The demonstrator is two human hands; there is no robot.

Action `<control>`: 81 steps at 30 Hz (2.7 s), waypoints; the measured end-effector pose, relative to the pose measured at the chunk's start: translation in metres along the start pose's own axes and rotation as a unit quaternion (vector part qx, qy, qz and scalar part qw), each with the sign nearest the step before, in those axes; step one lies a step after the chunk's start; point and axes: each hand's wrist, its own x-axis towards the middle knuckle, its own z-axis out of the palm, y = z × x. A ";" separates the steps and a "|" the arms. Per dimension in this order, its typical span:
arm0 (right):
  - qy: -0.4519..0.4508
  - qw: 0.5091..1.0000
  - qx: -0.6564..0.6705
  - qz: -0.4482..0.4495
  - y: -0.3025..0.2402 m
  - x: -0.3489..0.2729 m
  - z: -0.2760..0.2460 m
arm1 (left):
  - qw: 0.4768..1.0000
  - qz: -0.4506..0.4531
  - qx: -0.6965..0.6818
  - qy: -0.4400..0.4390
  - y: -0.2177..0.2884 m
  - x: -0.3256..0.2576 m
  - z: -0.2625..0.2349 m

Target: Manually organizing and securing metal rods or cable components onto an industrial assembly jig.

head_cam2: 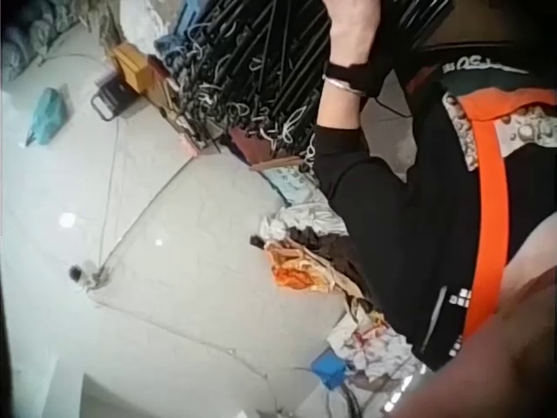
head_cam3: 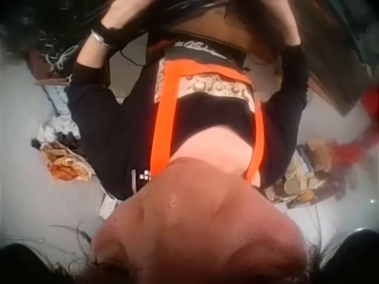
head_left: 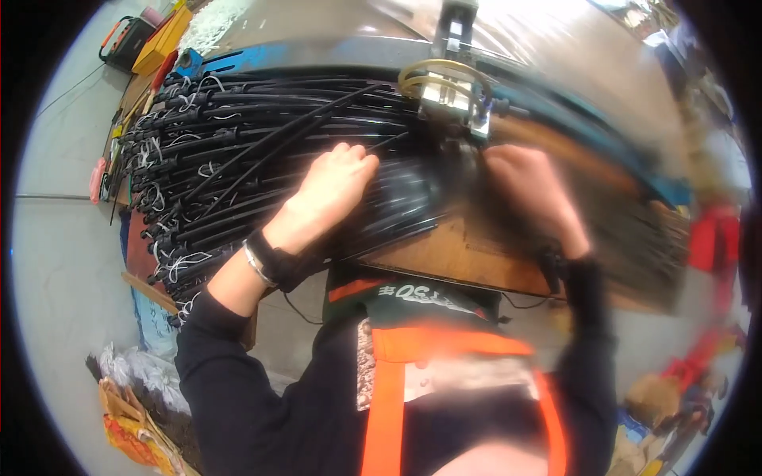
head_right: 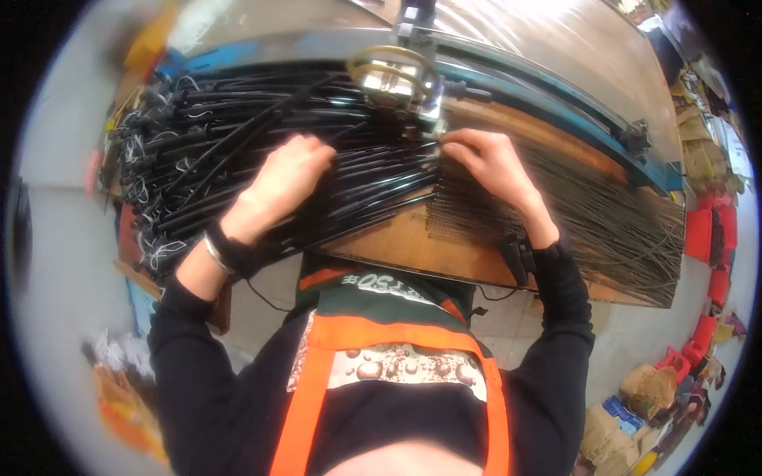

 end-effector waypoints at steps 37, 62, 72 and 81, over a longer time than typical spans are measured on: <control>0.340 0.883 -0.143 -0.291 0.028 -0.063 0.013 | 0.986 0.159 -0.037 -0.043 0.100 0.070 -0.034; 0.471 0.832 -0.271 0.115 0.207 -0.197 -0.184 | 0.933 0.360 0.008 0.012 0.183 0.247 -0.052; 0.467 0.796 -0.381 -0.043 0.171 -0.185 -0.216 | 0.926 0.376 -0.028 0.008 0.212 0.258 -0.040; 0.566 0.723 -0.395 0.018 0.199 -0.227 -0.198 | 0.930 0.364 -0.002 -0.047 0.216 0.252 -0.037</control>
